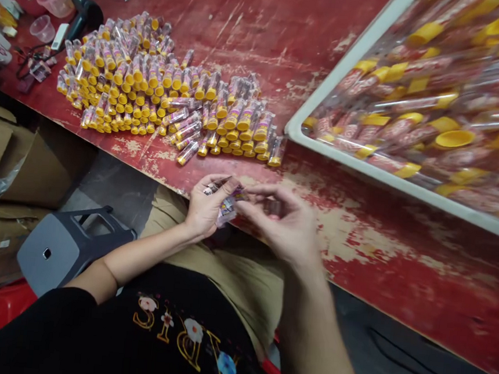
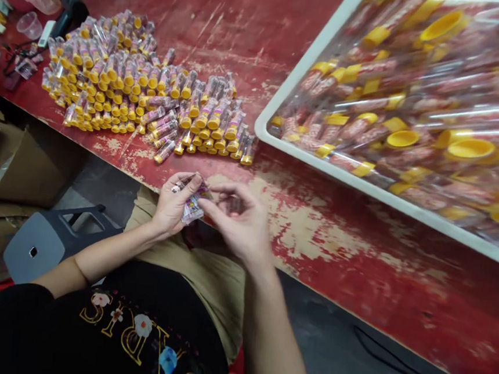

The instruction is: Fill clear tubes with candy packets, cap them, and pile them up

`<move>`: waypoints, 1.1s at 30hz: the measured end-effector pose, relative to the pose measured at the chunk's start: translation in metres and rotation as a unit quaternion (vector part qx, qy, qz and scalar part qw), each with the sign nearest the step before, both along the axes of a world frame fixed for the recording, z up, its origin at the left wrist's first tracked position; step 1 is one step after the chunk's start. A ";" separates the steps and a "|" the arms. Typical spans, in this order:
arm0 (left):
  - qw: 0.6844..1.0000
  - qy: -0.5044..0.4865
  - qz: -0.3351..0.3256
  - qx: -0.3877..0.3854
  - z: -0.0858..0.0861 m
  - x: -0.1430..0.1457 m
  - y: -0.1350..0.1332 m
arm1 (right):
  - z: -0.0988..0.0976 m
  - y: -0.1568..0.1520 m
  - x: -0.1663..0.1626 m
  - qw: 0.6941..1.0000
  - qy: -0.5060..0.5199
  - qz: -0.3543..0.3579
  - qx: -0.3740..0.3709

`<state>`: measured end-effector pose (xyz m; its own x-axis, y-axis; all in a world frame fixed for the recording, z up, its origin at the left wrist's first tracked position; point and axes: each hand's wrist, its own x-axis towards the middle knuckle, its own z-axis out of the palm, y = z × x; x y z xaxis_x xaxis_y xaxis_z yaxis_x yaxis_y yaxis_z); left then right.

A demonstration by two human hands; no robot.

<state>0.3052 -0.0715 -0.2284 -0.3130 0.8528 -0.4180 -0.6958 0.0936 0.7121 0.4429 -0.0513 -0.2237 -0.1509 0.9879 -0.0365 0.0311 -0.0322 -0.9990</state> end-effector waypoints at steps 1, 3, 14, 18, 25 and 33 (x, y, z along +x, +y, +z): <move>1.000 0.009 0.007 0.002 0.000 0.002 0.000 | -0.006 -0.010 -0.008 1.000 -0.019 -0.014 0.016; 1.000 0.021 -0.001 -0.008 0.002 0.005 -0.001 | -0.018 -0.019 -0.017 0.997 -0.025 -0.053 0.042; 0.991 0.135 -0.009 -0.007 -0.003 0.012 -0.003 | -0.016 -0.020 -0.018 0.990 -0.021 -0.115 0.076; 0.994 0.100 -0.027 -0.040 0.002 0.010 -0.001 | -0.024 -0.025 -0.002 0.991 0.127 -0.006 -0.035; 0.994 0.066 -0.055 -0.067 0.003 0.002 0.000 | -0.011 -0.059 0.026 0.990 0.125 -0.046 -0.044; 0.994 0.066 -0.092 -0.009 0.001 0.012 -0.011 | -0.020 -0.042 -0.005 0.989 0.044 -0.139 -0.035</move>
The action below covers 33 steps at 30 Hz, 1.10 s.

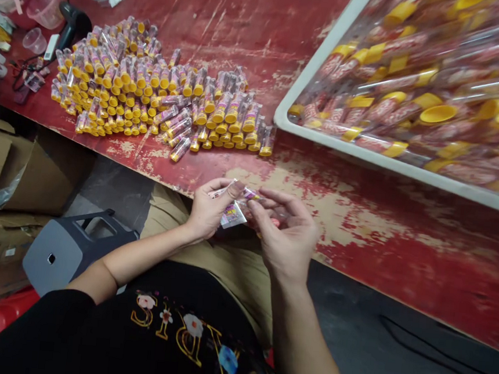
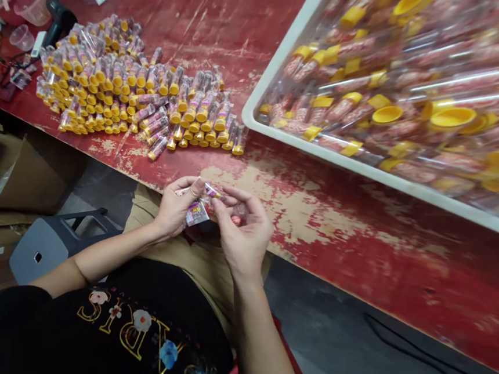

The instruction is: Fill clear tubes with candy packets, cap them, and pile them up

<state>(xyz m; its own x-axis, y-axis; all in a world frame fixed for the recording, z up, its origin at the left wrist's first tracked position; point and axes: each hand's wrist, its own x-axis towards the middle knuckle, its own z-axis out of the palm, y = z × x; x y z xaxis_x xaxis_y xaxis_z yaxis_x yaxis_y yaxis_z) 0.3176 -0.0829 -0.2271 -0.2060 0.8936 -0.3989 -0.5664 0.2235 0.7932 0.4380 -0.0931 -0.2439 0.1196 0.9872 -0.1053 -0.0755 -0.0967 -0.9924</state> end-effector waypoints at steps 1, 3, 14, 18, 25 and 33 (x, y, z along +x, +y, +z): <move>1.000 0.000 0.004 -0.003 0.000 0.001 -0.001 | -0.004 0.003 -0.002 1.000 0.000 -0.015 0.001; 0.999 0.012 0.031 -0.013 0.000 0.002 -0.002 | -0.009 0.005 -0.002 0.999 0.031 -0.012 0.001; 1.000 0.005 0.009 -0.004 -0.010 -0.007 0.005 | 0.023 -0.022 0.029 0.996 -0.020 -0.038 0.080; 1.000 -0.017 -0.001 -0.001 -0.007 -0.005 0.005 | 0.029 -0.021 0.026 0.979 -0.131 -0.017 0.157; 0.998 -0.044 -0.041 -0.014 0.001 0.001 0.001 | 0.021 -0.019 0.035 0.932 -0.259 0.017 0.254; 1.000 0.005 -0.004 -0.025 0.007 0.001 0.002 | 0.022 -0.025 0.033 0.952 -0.177 -0.058 0.243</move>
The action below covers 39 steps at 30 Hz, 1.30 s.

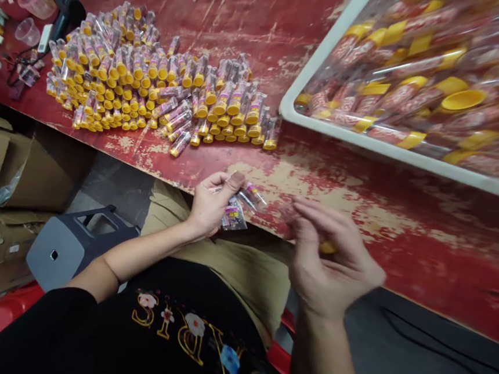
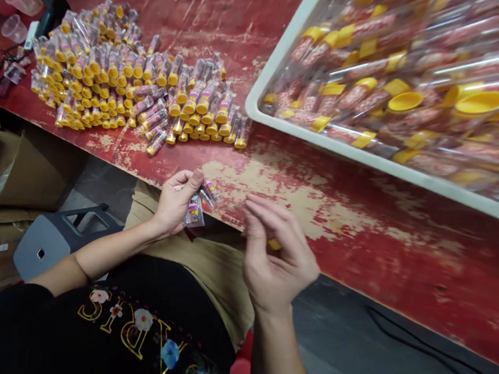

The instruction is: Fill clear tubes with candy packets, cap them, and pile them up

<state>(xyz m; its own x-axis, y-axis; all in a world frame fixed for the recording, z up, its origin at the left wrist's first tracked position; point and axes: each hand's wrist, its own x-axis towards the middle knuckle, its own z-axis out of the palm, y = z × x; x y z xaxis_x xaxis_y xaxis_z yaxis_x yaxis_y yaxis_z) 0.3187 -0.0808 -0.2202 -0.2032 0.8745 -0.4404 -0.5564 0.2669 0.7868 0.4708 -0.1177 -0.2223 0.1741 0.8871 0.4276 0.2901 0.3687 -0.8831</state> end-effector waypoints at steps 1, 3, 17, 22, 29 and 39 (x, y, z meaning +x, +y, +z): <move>1.000 0.004 0.005 0.006 -0.001 -0.001 0.001 | 0.000 -0.001 -0.001 0.999 0.041 -0.016 -0.028; 1.000 0.009 0.003 0.019 -0.004 -0.002 0.001 | 0.000 -0.003 -0.002 0.994 0.092 -0.005 -0.060; 0.989 0.013 -0.144 0.033 -0.001 -0.010 0.005 | -0.011 0.000 0.016 0.991 -0.068 0.119 -0.008; 0.988 -0.026 -0.153 0.019 -0.002 -0.002 -0.002 | -0.020 -0.007 0.001 0.997 -0.059 0.046 -0.036; 0.990 -0.042 -0.132 0.006 -0.007 -0.007 -0.001 | -0.016 -0.014 0.007 0.962 0.047 0.234 -0.130; 0.981 -0.055 -0.182 0.040 -0.005 -0.009 -0.003 | -0.010 -0.002 -0.011 0.999 0.030 0.037 0.016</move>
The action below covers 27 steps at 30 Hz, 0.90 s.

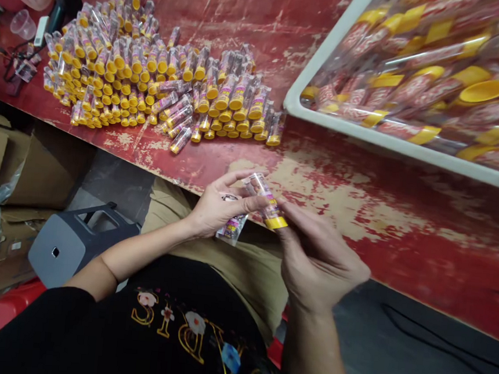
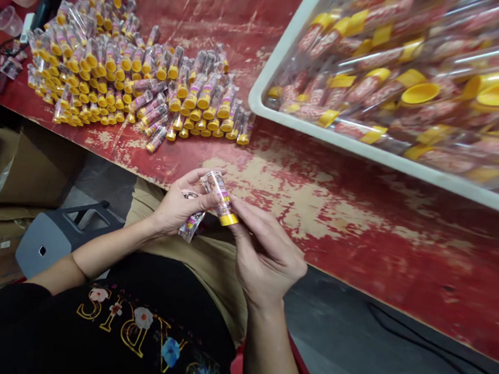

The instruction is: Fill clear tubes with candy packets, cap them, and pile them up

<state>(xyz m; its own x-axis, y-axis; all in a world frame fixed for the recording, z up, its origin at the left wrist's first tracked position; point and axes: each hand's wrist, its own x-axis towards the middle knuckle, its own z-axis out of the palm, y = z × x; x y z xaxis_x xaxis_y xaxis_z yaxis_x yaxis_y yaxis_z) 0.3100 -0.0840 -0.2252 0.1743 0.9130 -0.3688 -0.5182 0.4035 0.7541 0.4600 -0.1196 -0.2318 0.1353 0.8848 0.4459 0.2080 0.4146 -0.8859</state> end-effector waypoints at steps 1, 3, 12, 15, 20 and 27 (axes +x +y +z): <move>1.000 0.001 0.001 0.003 0.001 -0.001 0.000 | 0.001 0.000 -0.001 1.000 -0.006 -0.004 0.003; 1.000 0.002 0.001 0.004 0.005 -0.001 -0.002 | 0.003 0.000 -0.002 1.000 -0.010 -0.024 0.009; 0.999 -0.021 0.005 -0.024 0.012 0.000 -0.006 | -0.001 0.001 -0.008 0.995 -0.037 -0.093 0.017; 1.000 -0.019 0.007 -0.021 0.009 -0.002 -0.006 | -0.004 0.003 -0.009 0.995 -0.039 -0.089 0.020; 0.999 -0.011 0.027 -0.014 0.003 -0.004 -0.003 | -0.007 0.005 -0.014 0.994 -0.034 -0.098 0.021; 0.980 0.006 0.184 -0.074 -0.014 -0.014 0.010 | -0.013 0.091 -0.043 0.990 -0.036 -0.127 0.047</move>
<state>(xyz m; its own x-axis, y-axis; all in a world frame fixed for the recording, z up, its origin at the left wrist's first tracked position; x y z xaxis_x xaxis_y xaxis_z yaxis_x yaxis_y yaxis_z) 0.2965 -0.0738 -0.2390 -0.1627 0.8498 -0.5014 -0.6406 0.2955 0.7087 0.4166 -0.0283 -0.2448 0.3137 0.7797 0.5419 0.3778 0.4211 -0.8246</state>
